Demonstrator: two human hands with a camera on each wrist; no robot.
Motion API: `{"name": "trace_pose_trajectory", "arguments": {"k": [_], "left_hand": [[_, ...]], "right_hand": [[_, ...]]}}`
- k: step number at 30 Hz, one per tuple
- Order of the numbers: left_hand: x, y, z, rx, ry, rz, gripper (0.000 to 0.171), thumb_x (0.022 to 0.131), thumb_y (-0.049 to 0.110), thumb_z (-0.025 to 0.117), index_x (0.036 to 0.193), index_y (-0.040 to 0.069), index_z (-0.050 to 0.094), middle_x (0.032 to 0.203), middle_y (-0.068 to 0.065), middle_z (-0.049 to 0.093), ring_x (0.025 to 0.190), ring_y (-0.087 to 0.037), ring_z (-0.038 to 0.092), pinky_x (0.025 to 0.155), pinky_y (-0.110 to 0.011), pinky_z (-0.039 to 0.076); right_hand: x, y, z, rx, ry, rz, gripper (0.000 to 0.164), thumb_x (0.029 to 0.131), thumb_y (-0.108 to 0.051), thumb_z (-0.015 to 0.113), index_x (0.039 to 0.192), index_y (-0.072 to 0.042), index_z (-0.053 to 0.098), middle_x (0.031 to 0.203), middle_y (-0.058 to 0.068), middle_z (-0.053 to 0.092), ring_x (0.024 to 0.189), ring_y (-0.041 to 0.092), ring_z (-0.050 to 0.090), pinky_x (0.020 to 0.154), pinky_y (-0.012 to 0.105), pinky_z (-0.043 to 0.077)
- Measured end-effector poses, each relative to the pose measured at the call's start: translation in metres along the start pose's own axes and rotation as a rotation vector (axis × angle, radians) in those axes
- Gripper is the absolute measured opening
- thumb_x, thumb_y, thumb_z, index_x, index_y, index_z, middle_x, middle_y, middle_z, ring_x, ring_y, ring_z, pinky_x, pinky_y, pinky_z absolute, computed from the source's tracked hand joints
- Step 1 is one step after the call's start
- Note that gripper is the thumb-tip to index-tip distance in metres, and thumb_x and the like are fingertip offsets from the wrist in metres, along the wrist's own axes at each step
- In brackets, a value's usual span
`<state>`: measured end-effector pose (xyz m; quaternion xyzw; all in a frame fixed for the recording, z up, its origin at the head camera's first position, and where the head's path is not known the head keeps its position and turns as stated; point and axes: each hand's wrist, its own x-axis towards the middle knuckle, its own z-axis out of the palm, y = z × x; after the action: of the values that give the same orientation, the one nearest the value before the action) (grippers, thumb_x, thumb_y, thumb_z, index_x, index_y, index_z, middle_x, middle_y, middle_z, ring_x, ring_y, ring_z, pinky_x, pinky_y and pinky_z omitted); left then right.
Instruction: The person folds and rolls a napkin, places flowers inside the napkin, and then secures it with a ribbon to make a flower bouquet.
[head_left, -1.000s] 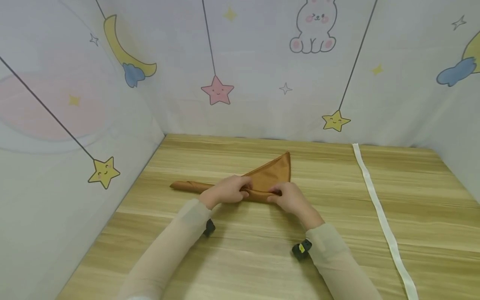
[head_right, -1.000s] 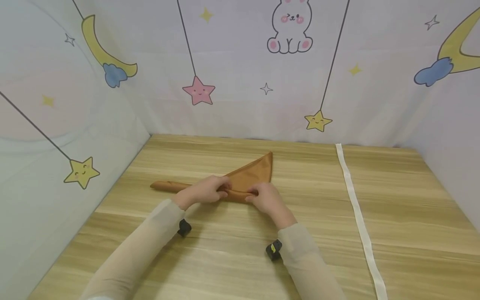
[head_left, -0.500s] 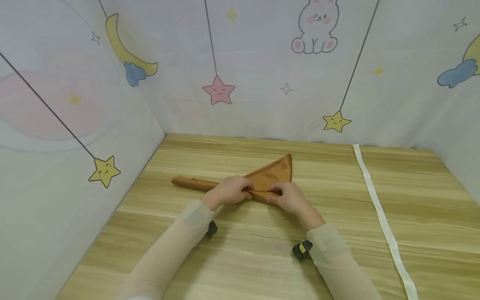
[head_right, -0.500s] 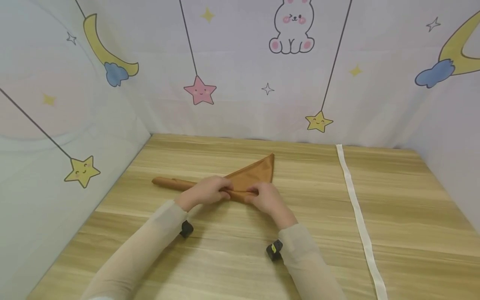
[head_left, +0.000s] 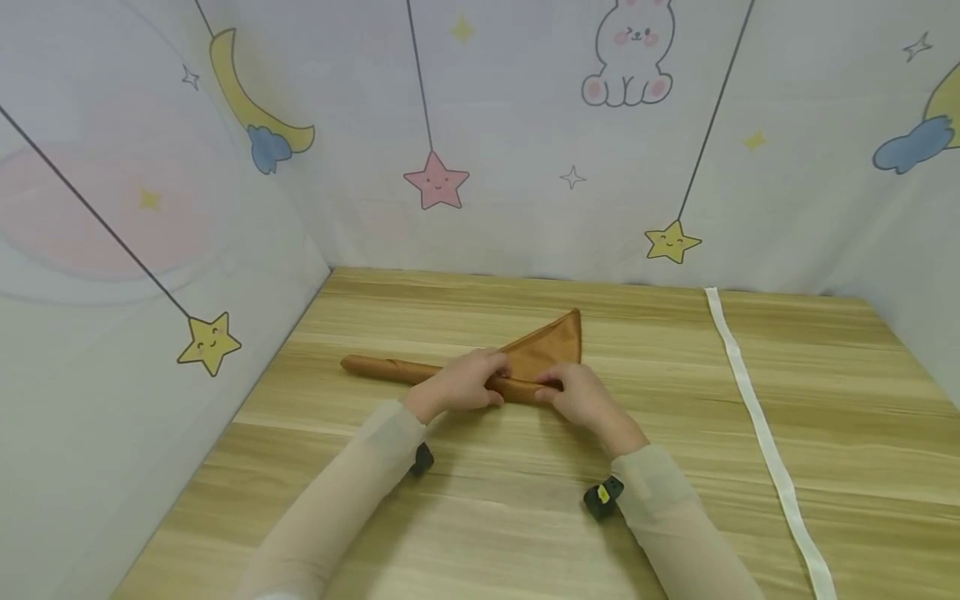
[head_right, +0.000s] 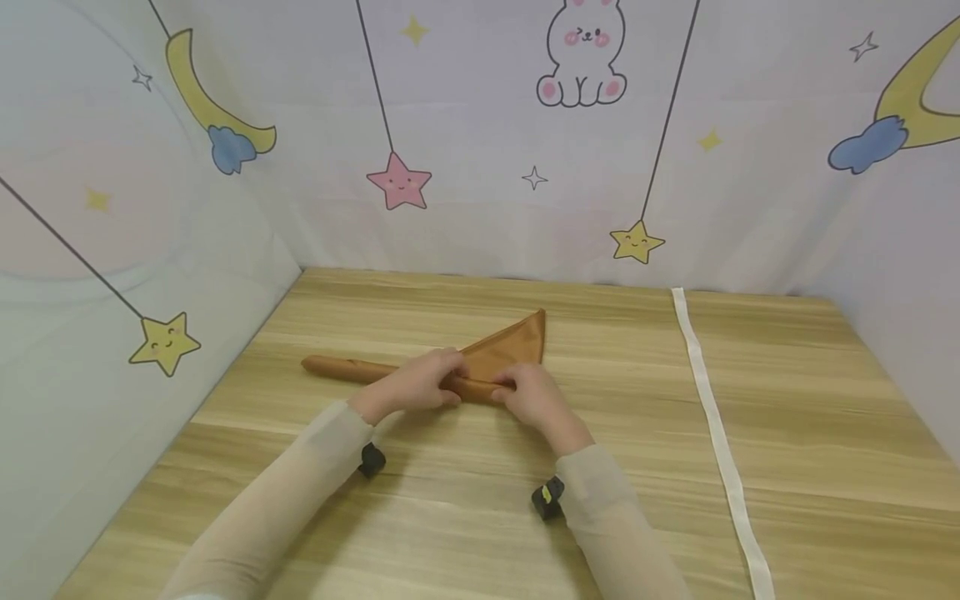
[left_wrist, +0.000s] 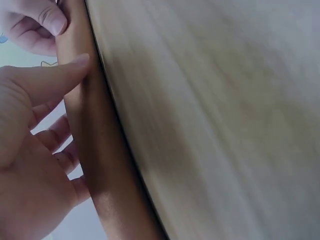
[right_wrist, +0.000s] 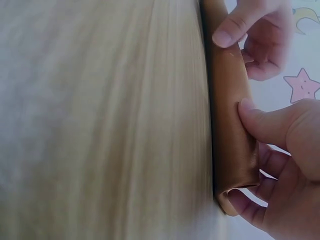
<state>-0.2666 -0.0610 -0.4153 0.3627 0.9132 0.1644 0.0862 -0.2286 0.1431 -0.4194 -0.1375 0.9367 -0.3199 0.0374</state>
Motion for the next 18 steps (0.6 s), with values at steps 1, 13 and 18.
{"name": "trace_pose_trajectory", "arguments": {"k": [1, 13, 18], "left_hand": [[-0.0001, 0.0006, 0.0001, -0.003, 0.002, 0.008, 0.031, 0.08, 0.019, 0.068, 0.107, 0.011, 0.056, 0.104, 0.0, 0.054, 0.092, -0.015, 0.051, 0.08, -0.029, 0.044], [0.003, 0.0015, 0.0018, 0.021, -0.014, 0.002, 0.016, 0.084, 0.014, 0.062, 0.1, 0.012, 0.06, 0.1, 0.0, 0.061, 0.089, -0.012, 0.055, 0.078, -0.028, 0.045], [0.0039, 0.0011, 0.0021, 0.022, -0.006, -0.009, 0.015, 0.086, 0.015, 0.058, 0.101, 0.013, 0.061, 0.1, 0.002, 0.062, 0.087, -0.011, 0.056, 0.078, -0.028, 0.045]], "right_hand": [[0.0003, 0.0004, -0.0002, 0.001, 0.002, 0.001, 0.022, 0.083, -0.02, 0.064, 0.101, -0.008, 0.067, 0.101, 0.006, 0.064, 0.098, 0.023, 0.056, 0.085, 0.039, 0.043], [0.0004, 0.0004, 0.0005, 0.036, 0.004, 0.018, 0.021, 0.085, -0.021, 0.062, 0.101, -0.008, 0.066, 0.098, 0.005, 0.065, 0.094, 0.021, 0.057, 0.082, 0.038, 0.045], [-0.0016, 0.0006, 0.0002, 0.053, -0.009, 0.037, 0.029, 0.08, -0.022, 0.068, 0.105, -0.007, 0.065, 0.104, 0.006, 0.061, 0.098, 0.022, 0.053, 0.084, 0.039, 0.043]]}}
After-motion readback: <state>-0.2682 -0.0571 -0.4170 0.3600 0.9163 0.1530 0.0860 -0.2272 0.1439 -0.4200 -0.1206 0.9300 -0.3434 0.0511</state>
